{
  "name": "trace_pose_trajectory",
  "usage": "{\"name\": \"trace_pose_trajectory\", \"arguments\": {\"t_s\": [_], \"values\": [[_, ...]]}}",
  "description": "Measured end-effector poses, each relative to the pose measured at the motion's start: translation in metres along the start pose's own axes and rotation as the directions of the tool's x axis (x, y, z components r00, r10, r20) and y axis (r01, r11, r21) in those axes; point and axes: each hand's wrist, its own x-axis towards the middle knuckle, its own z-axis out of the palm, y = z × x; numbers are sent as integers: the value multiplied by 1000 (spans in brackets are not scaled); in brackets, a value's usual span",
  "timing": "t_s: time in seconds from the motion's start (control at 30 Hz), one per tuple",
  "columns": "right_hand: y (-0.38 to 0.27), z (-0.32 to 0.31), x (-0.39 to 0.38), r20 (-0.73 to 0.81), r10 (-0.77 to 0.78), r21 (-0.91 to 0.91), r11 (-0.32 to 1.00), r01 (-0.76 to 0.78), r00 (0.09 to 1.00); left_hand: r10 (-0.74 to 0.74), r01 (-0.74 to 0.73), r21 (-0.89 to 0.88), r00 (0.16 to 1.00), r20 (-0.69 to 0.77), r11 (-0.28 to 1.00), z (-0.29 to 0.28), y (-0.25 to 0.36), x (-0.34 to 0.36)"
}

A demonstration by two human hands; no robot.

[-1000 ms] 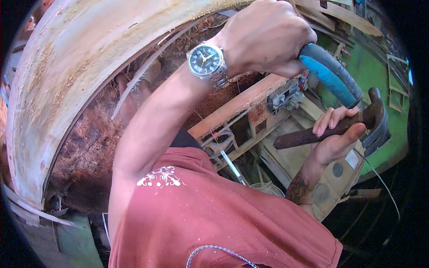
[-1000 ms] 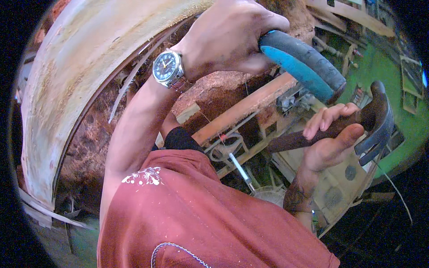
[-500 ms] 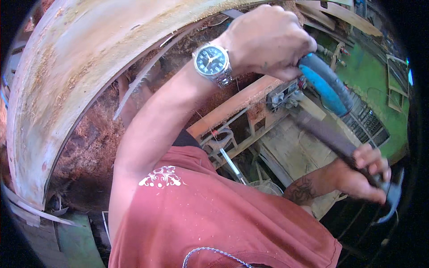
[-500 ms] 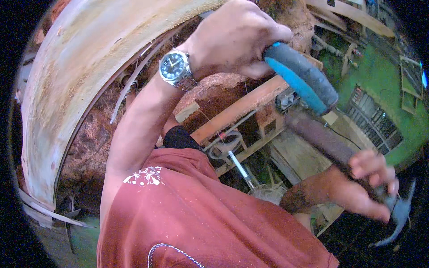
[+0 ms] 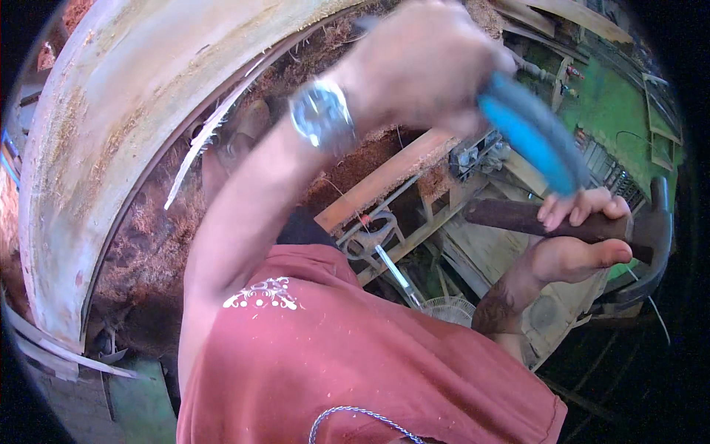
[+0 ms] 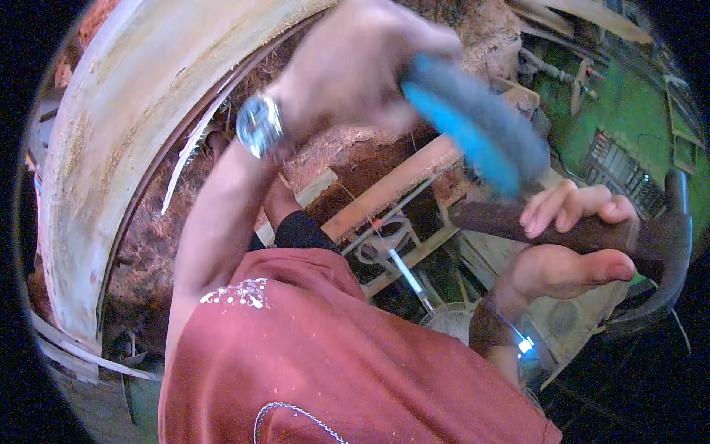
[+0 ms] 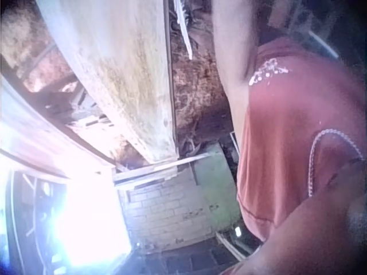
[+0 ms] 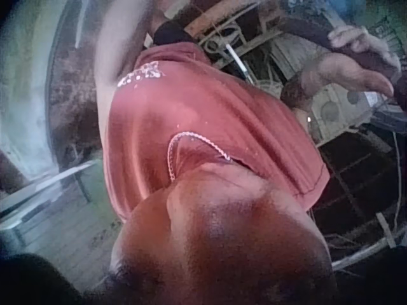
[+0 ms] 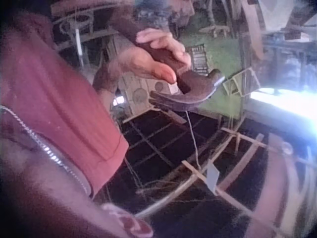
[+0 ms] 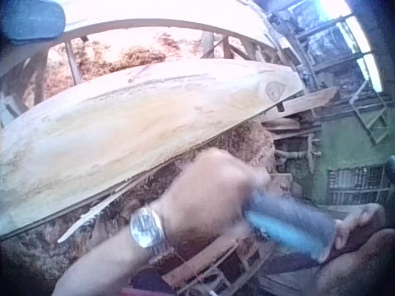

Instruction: The person strikes a chisel with a hammer to carve into a large piece of wood.

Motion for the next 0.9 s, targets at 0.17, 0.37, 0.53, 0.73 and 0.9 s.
{"name": "trace_pose_trajectory", "arguments": {"t_s": [0.17, 0.37, 0.53, 0.73, 0.9], "values": [[9, -9, -3, -48, 43, -80, 996, -47, 998, 110, -111, 23, 992, 59, 994, 23, 7, 5], [29, -24, -12, 30, 178, -17, 984, -178, 984, 150, -147, 79, 988, -41, 986, 20, -16, 22], [35, -23, -15, 7, 188, -77, 979, -187, 982, 133, -123, 134, 989, -68, 983, 19, -20, 24], [39, -22, -8, 26, 195, -59, 979, -194, 980, 133, -128, 139, 991, -32, 982, 15, -20, 29], [38, -40, 7, 171, 119, 151, 978, -145, 978, 56, -67, 149, 995, 78, 986, 8, -21, 38]]}}
